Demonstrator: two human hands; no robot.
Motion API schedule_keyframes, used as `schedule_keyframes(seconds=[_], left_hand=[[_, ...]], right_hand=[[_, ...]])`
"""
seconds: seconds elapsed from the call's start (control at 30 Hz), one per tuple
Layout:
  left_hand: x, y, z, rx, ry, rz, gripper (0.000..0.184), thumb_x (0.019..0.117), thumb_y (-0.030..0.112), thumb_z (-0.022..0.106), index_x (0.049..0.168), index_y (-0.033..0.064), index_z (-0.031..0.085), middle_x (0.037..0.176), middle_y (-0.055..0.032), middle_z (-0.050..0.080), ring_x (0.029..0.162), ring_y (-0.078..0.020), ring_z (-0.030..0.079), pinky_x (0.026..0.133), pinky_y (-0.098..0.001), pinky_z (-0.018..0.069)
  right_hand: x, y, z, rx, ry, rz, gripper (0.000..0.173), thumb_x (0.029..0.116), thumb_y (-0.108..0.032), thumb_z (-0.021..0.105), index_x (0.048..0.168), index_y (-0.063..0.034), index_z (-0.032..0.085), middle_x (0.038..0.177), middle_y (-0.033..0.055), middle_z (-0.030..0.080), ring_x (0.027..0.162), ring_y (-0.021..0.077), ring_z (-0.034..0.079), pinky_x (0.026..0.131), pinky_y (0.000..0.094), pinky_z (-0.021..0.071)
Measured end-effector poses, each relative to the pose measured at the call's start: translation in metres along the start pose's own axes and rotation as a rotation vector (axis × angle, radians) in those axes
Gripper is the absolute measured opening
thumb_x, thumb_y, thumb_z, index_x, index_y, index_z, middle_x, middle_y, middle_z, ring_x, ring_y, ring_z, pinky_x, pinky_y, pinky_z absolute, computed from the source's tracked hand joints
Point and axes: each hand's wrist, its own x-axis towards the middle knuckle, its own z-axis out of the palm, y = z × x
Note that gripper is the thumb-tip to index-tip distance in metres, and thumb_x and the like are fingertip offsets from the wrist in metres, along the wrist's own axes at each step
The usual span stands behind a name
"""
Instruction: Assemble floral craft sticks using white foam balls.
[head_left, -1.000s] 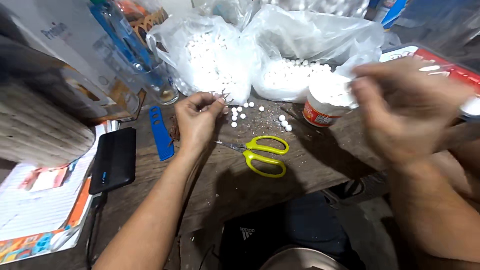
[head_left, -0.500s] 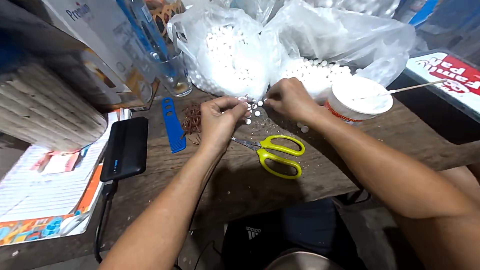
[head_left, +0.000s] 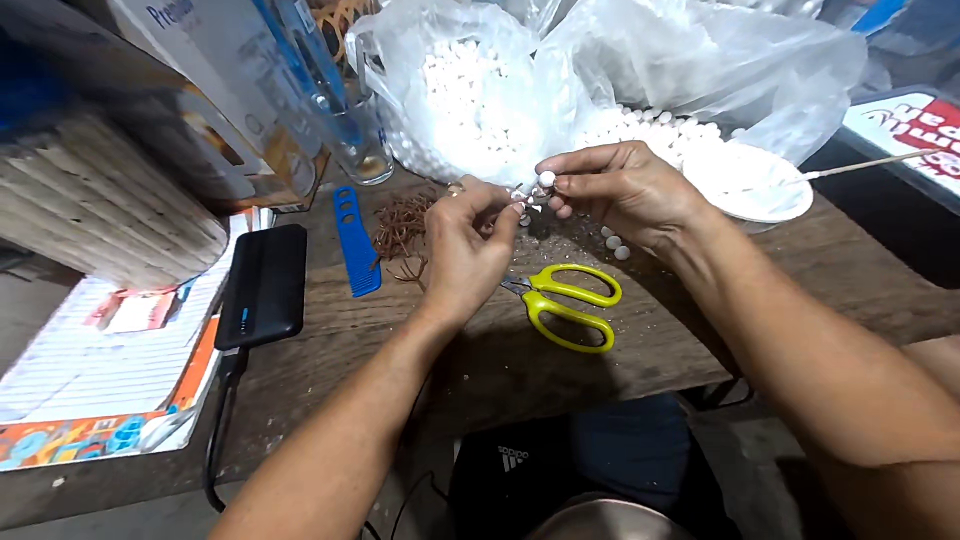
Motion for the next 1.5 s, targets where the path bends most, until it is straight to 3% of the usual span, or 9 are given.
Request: schedule_keyframes(seconds=[0.23,0.4,0.53,0.73,1.0,1.2,1.3,1.5], left_hand=[[0.000,0.000,0.000,0.045,0.007,0.019,0.007,0.0945,0.000,0.065,0.089,-0.0022,0.069,0.084,-0.0064,0.061,0.073,-0.0016,0.058,0.065,-0.0124,0.0475],[0.000,-0.001,-0.001,0.055,0.002,0.031,0.007,0.0943,0.001,0.065,0.090,-0.0034,0.069,0.085,-0.0080,0.062,0.073,-0.0025,0.059,0.066,-0.0134,0.0491],[0.000,-0.001,0.001,0.052,0.014,0.034,0.007,0.0938,0.000,0.065,0.089,-0.0038,0.069,0.086,-0.0083,0.061,0.074,-0.0025,0.059,0.066,-0.0129,0.0489],[0.000,0.000,0.001,0.060,0.014,0.031,0.008,0.0940,0.001,0.065,0.089,-0.0032,0.070,0.086,-0.0082,0.061,0.074,-0.0024,0.058,0.066,-0.0127,0.0485],[0.000,-0.001,0.002,0.051,0.023,0.028,0.006,0.0933,0.000,0.066,0.089,-0.0030,0.070,0.087,-0.0081,0.061,0.076,-0.0024,0.060,0.068,-0.0126,0.0497],[0.000,-0.002,0.002,0.059,0.025,0.038,0.006,0.0931,0.001,0.066,0.090,-0.0027,0.070,0.086,-0.0075,0.061,0.075,-0.0021,0.059,0.067,-0.0124,0.0485],[0.000,-0.002,0.001,0.053,0.020,0.035,0.006,0.0928,0.000,0.066,0.090,-0.0027,0.070,0.086,-0.0075,0.061,0.075,-0.0022,0.059,0.067,-0.0127,0.0488],[0.000,-0.001,0.001,0.038,0.019,0.023,0.005,0.0928,0.000,0.066,0.089,-0.0027,0.070,0.086,-0.0072,0.061,0.076,-0.0017,0.059,0.068,-0.0124,0.0495]], right_hand=[[0.003,0.004,-0.007,0.068,-0.093,0.009,0.024,0.1026,-0.001,0.048,0.097,-0.0040,0.071,0.084,-0.0003,0.072,0.072,0.0061,0.068,0.067,0.0205,0.0587],[0.003,0.004,-0.008,0.144,-0.080,0.032,0.025,0.1001,0.004,0.045,0.108,-0.0063,0.066,0.083,0.0006,0.072,0.070,0.0071,0.069,0.068,0.0219,0.0605],[0.002,0.003,-0.008,0.156,-0.099,0.029,0.028,0.1009,0.004,0.041,0.104,-0.0054,0.068,0.088,0.0014,0.073,0.073,0.0073,0.070,0.070,0.0220,0.0607],[0.004,0.004,-0.008,0.132,-0.089,0.012,0.023,0.1010,0.003,0.046,0.102,-0.0052,0.067,0.085,0.0017,0.073,0.071,0.0065,0.069,0.068,0.0207,0.0597],[0.003,0.008,-0.011,0.131,-0.085,-0.058,0.030,0.0917,0.012,0.050,0.098,-0.0042,0.074,0.093,0.0023,0.074,0.077,0.0078,0.070,0.074,0.0225,0.0605],[0.001,0.007,-0.007,0.099,-0.029,-0.071,0.028,0.0909,0.015,0.052,0.102,-0.0032,0.071,0.088,-0.0003,0.073,0.075,0.0067,0.070,0.073,0.0223,0.0610],[0.002,0.008,-0.007,0.093,-0.014,-0.099,0.026,0.0879,0.016,0.057,0.096,-0.0037,0.072,0.084,-0.0006,0.073,0.073,0.0066,0.069,0.072,0.0227,0.0609],[0.002,0.010,-0.008,0.075,-0.028,-0.138,0.029,0.0868,0.017,0.057,0.096,-0.0055,0.073,0.092,-0.0001,0.074,0.076,0.0052,0.069,0.070,0.0210,0.0600]])
